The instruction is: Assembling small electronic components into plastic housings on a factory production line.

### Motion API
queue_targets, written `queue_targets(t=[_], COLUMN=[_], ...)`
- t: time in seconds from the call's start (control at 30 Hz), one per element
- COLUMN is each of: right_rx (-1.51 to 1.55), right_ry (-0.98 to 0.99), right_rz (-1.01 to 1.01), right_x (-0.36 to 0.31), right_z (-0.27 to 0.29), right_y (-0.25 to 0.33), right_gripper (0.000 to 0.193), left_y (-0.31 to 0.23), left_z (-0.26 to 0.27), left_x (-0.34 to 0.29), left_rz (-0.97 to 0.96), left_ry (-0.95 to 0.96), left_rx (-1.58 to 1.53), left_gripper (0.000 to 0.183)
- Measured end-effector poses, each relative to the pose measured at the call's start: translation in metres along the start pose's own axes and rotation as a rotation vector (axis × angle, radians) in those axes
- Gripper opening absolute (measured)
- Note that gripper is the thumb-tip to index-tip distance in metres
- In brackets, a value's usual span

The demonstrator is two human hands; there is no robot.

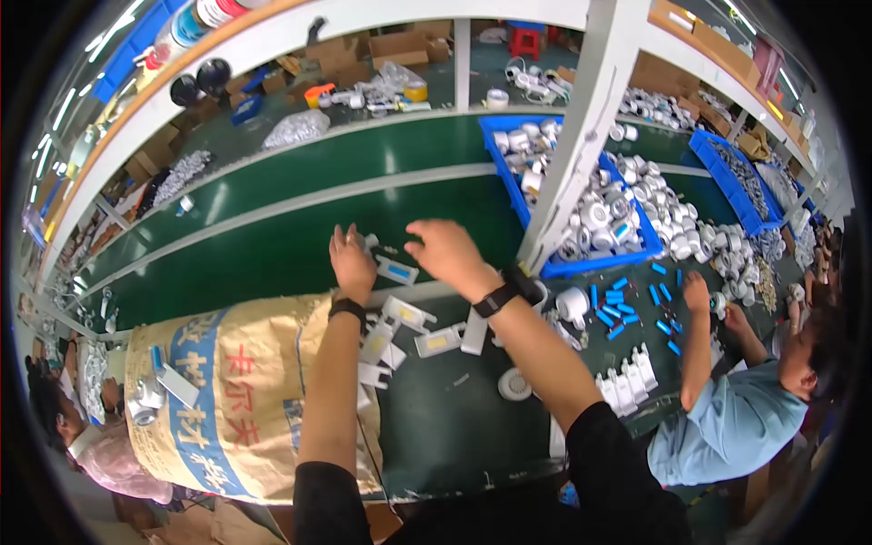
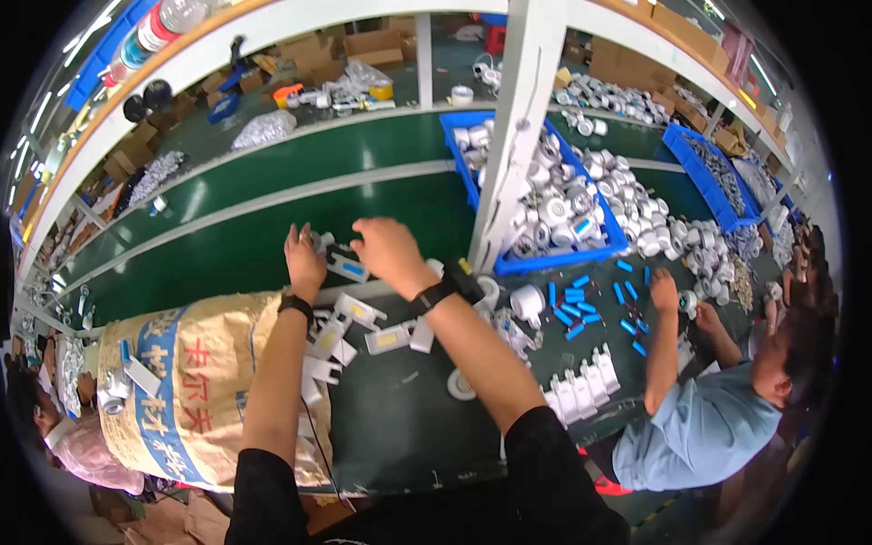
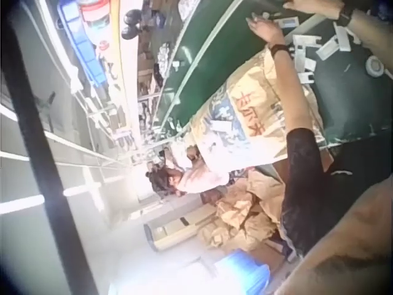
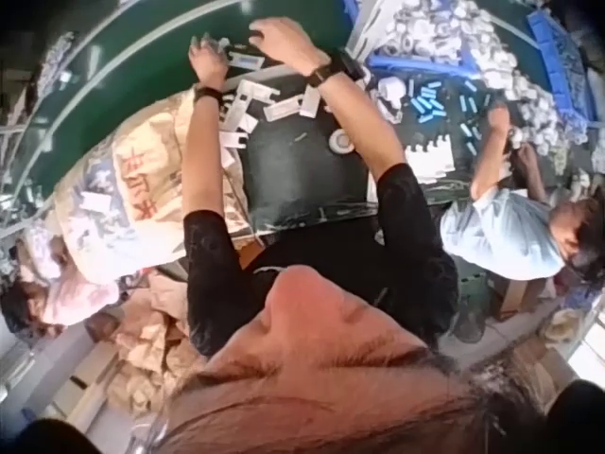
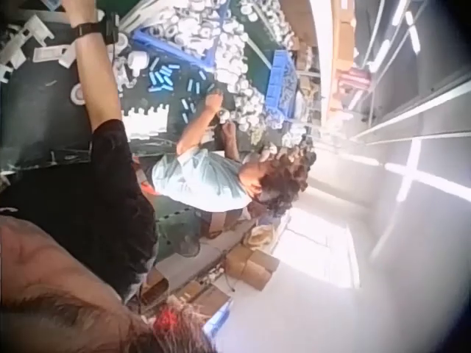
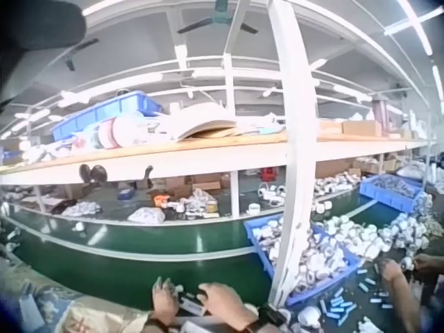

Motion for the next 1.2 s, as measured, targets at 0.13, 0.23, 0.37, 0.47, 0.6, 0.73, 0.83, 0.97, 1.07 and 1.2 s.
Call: queue_targets(t=[0.13,0.23,0.37,0.47,0.6,0.73,0.83,0.97,1.07,1.2], right_rx=[-0.004,0.003,-0.078,-0.059,-0.082,-0.231,-0.057,0.122,0.093,-0.014], right_ry=[0.029,0.092,0.104,-0.005,-0.075,0.113,0.234,0.141,0.098,0.004], right_rz=[-0.052,-0.114,-0.127,-0.080,-0.049,-0.101,-0.153,-0.179,-0.175,-0.330], right_x=[-0.059,-0.112,-0.159,-0.162,-0.136,-0.103,-0.079,-0.051,-0.038,-0.028], right_z=[0.114,0.139,0.127,0.095,0.051,0.027,0.004,-0.018,-0.025,-0.025], right_y=[-0.005,-0.036,-0.049,-0.062,-0.075,-0.072,-0.101,-0.096,-0.103,-0.102], right_gripper=[0.026,0.023,0.019,0.026,0.029,0.030,0.034,0.034,0.032,0.021], left_y=[-0.082,-0.136,-0.174,-0.183,-0.182,-0.164,-0.154,-0.121,-0.107,-0.079], left_z=[0.039,0.024,-0.024,-0.015,0.024,0.053,0.059,0.047,0.034,-0.003], left_x=[-0.004,-0.032,-0.039,-0.043,-0.035,-0.017,0.006,0.029,0.044,0.054], left_rz=[0.119,0.046,0.020,0.063,0.117,0.175,0.270,0.386,0.469,0.550], left_ry=[0.590,0.628,0.638,0.775,0.657,0.495,0.389,0.402,0.300,0.246], left_rx=[-0.698,-0.831,-0.624,-0.545,-0.708,-0.648,-0.632,-0.590,-0.625,-0.559], left_gripper=[0.054,0.068,0.080,0.077,0.073,0.072,0.075,0.078,0.064,0.067])
Point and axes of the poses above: each hand's wrist, its own x-axis towards the middle knuckle, its own z-axis out of the back of the hand, y = z × x, the point moved 3 cm from there along x, towards the middle knuckle, and after that the axes turned 5 degrees about y, right-handed, at the moved point
